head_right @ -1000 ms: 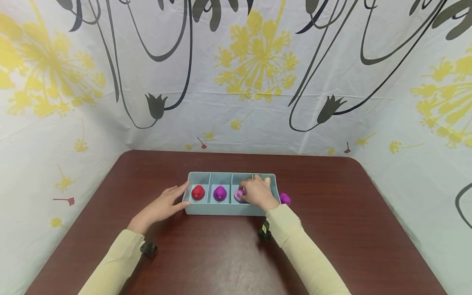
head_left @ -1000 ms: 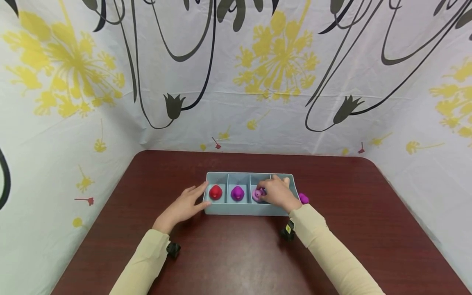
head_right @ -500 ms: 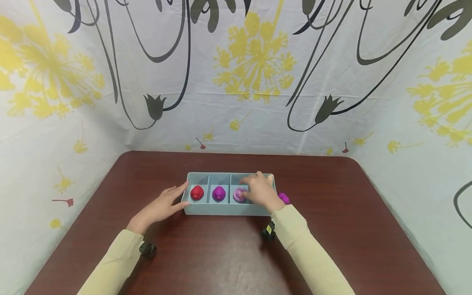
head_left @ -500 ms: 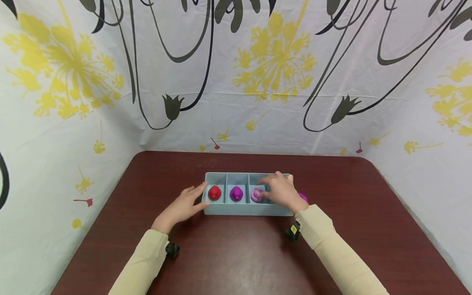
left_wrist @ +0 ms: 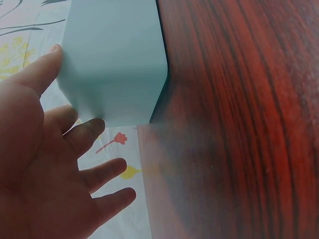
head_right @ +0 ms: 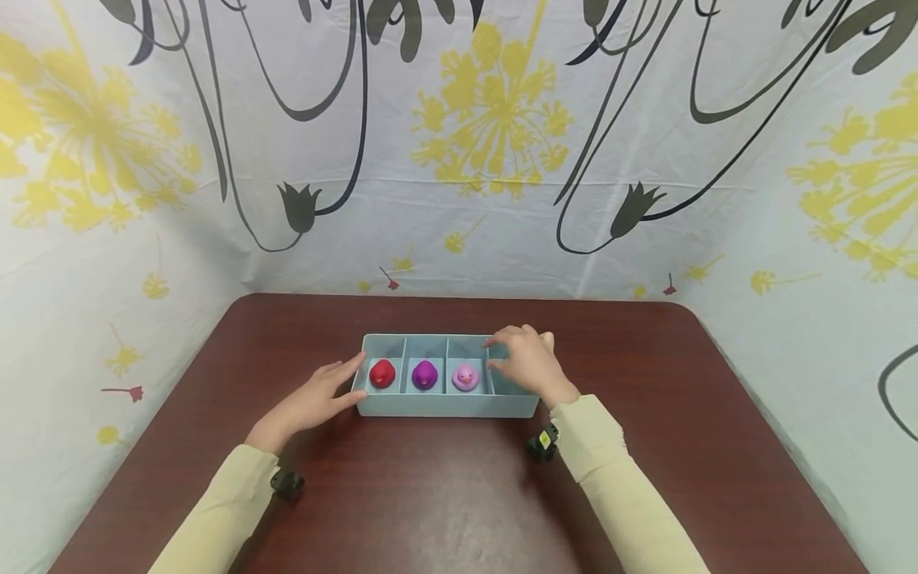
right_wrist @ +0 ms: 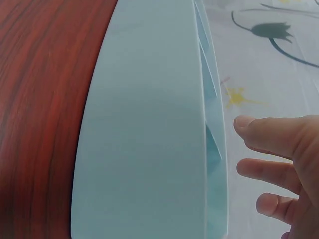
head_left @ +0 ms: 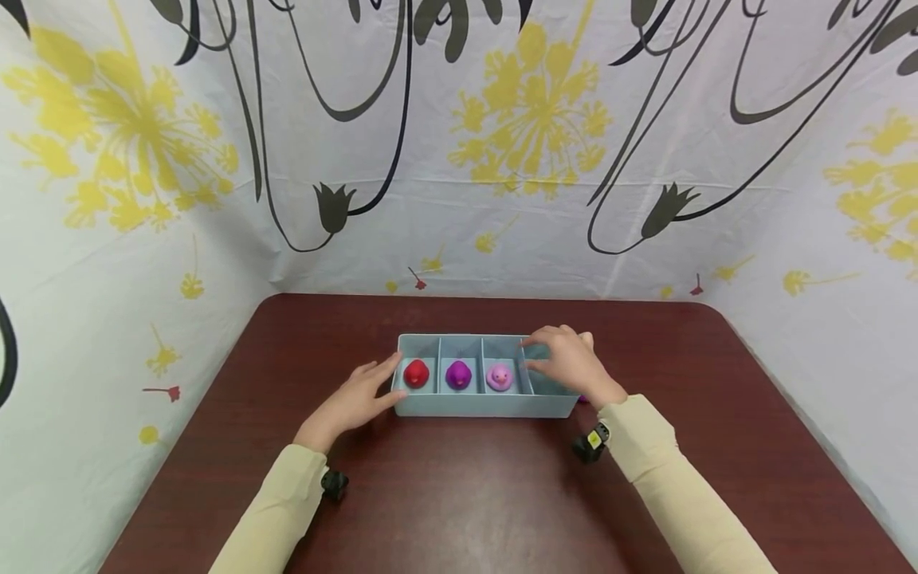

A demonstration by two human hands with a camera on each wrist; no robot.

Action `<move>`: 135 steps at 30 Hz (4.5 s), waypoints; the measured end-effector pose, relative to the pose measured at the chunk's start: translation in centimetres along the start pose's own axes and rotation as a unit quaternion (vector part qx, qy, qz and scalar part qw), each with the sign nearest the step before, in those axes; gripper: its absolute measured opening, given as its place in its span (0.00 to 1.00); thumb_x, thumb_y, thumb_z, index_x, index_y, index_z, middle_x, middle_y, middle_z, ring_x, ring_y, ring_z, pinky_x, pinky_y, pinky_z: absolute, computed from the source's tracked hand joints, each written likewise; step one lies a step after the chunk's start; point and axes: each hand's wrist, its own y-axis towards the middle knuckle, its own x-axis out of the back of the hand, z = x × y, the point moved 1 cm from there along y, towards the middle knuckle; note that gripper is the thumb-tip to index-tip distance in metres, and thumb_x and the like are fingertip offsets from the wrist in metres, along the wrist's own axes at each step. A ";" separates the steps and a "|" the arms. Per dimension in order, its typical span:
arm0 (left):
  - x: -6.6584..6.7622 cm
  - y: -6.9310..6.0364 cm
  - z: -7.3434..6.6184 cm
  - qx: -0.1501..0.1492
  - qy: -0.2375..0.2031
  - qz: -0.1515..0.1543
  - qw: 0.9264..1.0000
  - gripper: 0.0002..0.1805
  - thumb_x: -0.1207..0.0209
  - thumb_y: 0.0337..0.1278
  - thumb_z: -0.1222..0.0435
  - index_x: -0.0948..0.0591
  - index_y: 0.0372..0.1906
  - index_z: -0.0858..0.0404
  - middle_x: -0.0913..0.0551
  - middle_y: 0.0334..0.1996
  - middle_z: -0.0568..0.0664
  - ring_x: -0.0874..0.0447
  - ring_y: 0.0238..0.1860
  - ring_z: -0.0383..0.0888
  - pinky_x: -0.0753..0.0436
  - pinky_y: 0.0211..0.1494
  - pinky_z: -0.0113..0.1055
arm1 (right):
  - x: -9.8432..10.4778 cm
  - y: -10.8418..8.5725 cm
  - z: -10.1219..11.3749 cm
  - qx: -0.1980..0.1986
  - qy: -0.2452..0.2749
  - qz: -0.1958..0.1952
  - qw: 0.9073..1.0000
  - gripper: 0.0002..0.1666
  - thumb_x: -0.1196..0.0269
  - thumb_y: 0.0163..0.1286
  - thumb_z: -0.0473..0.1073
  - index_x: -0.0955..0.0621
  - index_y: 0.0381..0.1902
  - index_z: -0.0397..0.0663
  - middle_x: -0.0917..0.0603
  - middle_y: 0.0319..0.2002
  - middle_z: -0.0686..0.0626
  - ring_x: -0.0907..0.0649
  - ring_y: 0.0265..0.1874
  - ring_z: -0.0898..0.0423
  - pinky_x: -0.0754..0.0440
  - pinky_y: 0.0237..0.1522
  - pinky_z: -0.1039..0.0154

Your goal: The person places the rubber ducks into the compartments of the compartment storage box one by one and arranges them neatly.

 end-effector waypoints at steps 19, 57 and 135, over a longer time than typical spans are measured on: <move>0.0 0.1 0.1 0.006 -0.003 0.007 1.000 0.43 0.44 0.60 0.43 0.49 0.76 0.47 0.45 0.75 0.47 0.52 0.74 0.60 0.38 0.66 0.65 | 3.1 -2.8 -5.3 -0.081 0.031 0.029 0.996 0.21 0.31 0.58 0.49 0.17 0.50 0.50 0.19 0.53 0.41 0.24 0.55 0.40 0.40 0.40 0.47; -0.2 0.1 0.2 -0.001 -0.002 0.002 1.000 0.43 0.44 0.60 0.43 0.49 0.76 0.47 0.44 0.75 0.48 0.51 0.74 0.60 0.38 0.67 0.63 | -0.7 -5.8 -10.5 -0.107 0.057 0.053 0.991 0.23 0.29 0.56 0.50 0.17 0.49 0.51 0.17 0.49 0.41 0.21 0.49 0.40 0.40 0.35 0.53; 0.0 0.1 0.1 0.009 0.005 -0.005 1.000 0.43 0.44 0.59 0.41 0.48 0.76 0.45 0.43 0.74 0.48 0.49 0.74 0.58 0.39 0.68 0.61 | -2.5 -0.6 -4.6 -0.022 -0.023 0.060 0.998 0.19 0.24 0.48 0.49 0.12 0.40 0.54 0.13 0.40 0.52 0.26 0.38 0.51 0.43 0.33 0.51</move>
